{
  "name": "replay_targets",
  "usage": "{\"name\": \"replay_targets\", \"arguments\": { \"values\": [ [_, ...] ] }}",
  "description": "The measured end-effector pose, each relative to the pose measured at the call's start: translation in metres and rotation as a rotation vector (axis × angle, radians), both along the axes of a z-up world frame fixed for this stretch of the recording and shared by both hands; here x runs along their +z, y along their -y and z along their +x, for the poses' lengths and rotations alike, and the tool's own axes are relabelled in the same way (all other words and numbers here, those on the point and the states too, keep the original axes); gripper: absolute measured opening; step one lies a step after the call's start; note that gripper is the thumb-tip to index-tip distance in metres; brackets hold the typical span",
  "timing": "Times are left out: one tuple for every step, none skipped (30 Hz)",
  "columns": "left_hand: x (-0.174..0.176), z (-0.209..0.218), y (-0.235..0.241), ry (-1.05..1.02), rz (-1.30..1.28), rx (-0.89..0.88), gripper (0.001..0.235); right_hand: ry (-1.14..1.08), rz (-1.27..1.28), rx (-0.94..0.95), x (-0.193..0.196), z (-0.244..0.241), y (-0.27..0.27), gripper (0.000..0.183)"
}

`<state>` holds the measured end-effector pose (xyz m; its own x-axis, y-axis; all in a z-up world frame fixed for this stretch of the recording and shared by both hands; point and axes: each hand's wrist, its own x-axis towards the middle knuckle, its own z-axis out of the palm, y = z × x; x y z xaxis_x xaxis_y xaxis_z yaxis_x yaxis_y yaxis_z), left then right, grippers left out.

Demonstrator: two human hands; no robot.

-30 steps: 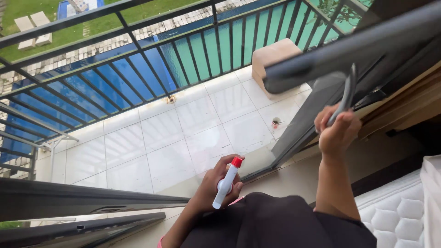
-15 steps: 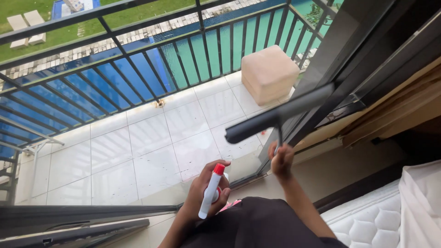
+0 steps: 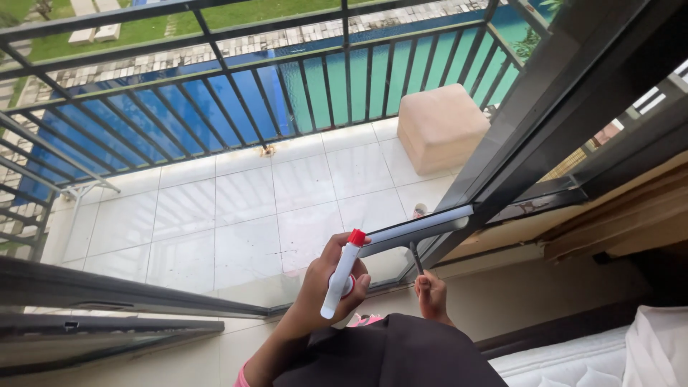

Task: The person cleans a large glass sliding door using a spray bottle and a squeegee. They spray the glass surface and wipe it with the squeegee in vertical and horizontal strokes to remove the liquid.

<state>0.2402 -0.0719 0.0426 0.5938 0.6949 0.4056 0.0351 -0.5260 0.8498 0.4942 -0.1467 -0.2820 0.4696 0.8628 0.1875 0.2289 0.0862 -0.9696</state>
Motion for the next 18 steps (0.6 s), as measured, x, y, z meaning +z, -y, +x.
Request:
{"name": "replay_targets", "arguments": {
  "values": [
    [-0.001, 0.001, 0.001, 0.0, -0.001, 0.007, 0.047, 0.0, -0.001, 0.007, 0.001, -0.001, 0.001, 0.07],
    [-0.002, 0.002, 0.003, 0.001, -0.019, 0.019, 0.044, -0.04, 0.043, 0.018, 0.002, -0.001, 0.003, 0.069],
    [-0.003, 0.002, 0.003, 0.002, -0.035, 0.029, 0.041, -0.08, 0.09, 0.028, 0.004, -0.002, 0.003, 0.069],
    [-0.003, 0.003, 0.004, 0.002, -0.034, 0.034, 0.041, -0.08, 0.091, 0.033, -0.001, -0.001, 0.003, 0.069],
    [-0.004, 0.003, 0.005, -0.001, -0.043, 0.041, 0.04, -0.14, 0.169, 0.037, -0.006, -0.001, 0.003, 0.071],
    [-0.004, 0.002, 0.006, -0.004, -0.053, 0.048, 0.038, -0.201, 0.248, 0.041, -0.011, -0.001, 0.003, 0.074],
    [-0.002, 0.001, 0.007, -0.006, -0.053, 0.051, 0.038, -0.203, 0.247, 0.044, -0.003, -0.002, 0.002, 0.074],
    [0.0, -0.001, 0.008, -0.008, -0.064, 0.037, 0.043, -0.195, 0.275, 0.034, 0.005, -0.002, 0.001, 0.072],
    [0.002, -0.003, 0.008, -0.009, -0.077, 0.02, 0.049, -0.187, 0.302, 0.021, 0.013, -0.002, 0.001, 0.069],
    [0.003, -0.005, 0.008, -0.011, -0.078, 0.021, 0.049, -0.189, 0.3, 0.022, 0.026, -0.002, 0.0, 0.069],
    [0.003, -0.008, 0.009, -0.031, -0.081, 0.024, 0.048, -0.119, 0.294, 0.004, 0.039, -0.002, 0.0, 0.072],
    [0.003, -0.011, 0.01, -0.05, -0.084, 0.027, 0.048, -0.048, 0.287, -0.015, 0.052, -0.002, 0.0, 0.075],
    [0.002, -0.012, 0.011, -0.05, -0.088, 0.027, 0.048, -0.048, 0.283, -0.015, 0.06, -0.001, -0.002, 0.075],
    [0.002, -0.013, 0.011, -0.035, -0.062, 0.022, 0.046, 0.0, 0.32, 0.001, 0.068, -0.001, -0.004, 0.073],
    [0.001, -0.014, 0.01, -0.019, -0.036, 0.016, 0.043, 0.049, 0.357, 0.015, 0.076, 0.0, -0.006, 0.07],
    [0.003, -0.017, 0.011, -0.018, -0.039, 0.014, 0.043, 0.05, 0.355, 0.014, 0.076, -0.001, -0.007, 0.07],
    [0.005, -0.02, 0.01, -0.017, -0.054, 0.005, 0.041, 0.056, 0.385, 0.013, 0.076, -0.001, -0.01, 0.07],
    [0.007, -0.023, 0.009, -0.015, -0.068, -0.003, 0.039, 0.063, 0.415, 0.013, 0.076, -0.002, -0.012, 0.069]
  ]
}}
